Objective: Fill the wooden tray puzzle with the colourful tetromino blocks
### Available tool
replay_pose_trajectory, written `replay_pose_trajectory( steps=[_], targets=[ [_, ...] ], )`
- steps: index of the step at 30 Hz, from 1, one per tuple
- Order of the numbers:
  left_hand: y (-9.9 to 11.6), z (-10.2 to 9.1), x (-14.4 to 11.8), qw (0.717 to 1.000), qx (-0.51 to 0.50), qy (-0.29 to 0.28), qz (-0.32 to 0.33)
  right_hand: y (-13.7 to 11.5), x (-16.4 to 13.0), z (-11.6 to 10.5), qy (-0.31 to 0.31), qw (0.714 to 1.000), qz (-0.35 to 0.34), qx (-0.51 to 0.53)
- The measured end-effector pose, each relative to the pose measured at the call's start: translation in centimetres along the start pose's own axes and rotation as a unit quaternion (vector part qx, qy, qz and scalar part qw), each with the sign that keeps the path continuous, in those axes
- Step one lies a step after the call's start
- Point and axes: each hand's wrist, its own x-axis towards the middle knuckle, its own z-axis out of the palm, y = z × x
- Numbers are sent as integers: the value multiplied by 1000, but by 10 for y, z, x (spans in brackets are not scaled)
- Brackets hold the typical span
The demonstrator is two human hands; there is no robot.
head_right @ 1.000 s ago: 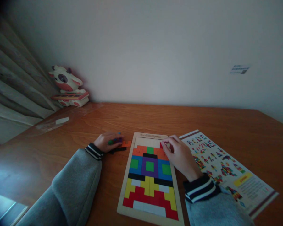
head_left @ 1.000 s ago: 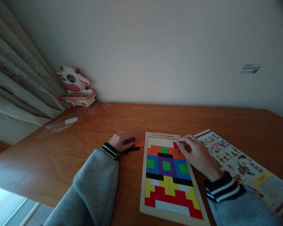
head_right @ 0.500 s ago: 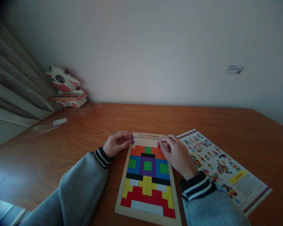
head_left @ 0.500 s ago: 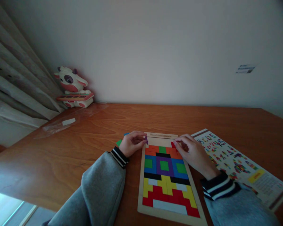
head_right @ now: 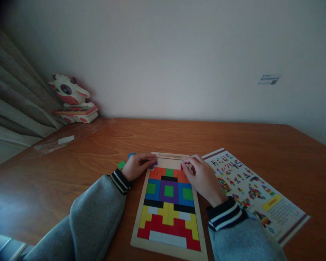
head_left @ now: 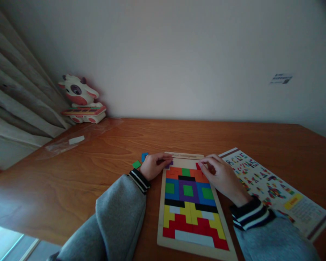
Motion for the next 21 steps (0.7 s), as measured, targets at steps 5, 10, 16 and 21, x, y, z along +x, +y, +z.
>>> replay_pose_trajectory(
  steps=[5,10,16,21],
  targets=[
    [0,4,4,993,101,-7,63,1,0,0,-3,1000,0,-1],
    [3,0,1,974,174,9,146,2,0,1,-5,1000,3,2],
    [8,-8,-7,954,225,-30,195,2,0,1,-6,1000,1,2],
    [7,-10,-9,953,229,-36,197,2,0,1,-5,1000,2,-1]
  ],
)
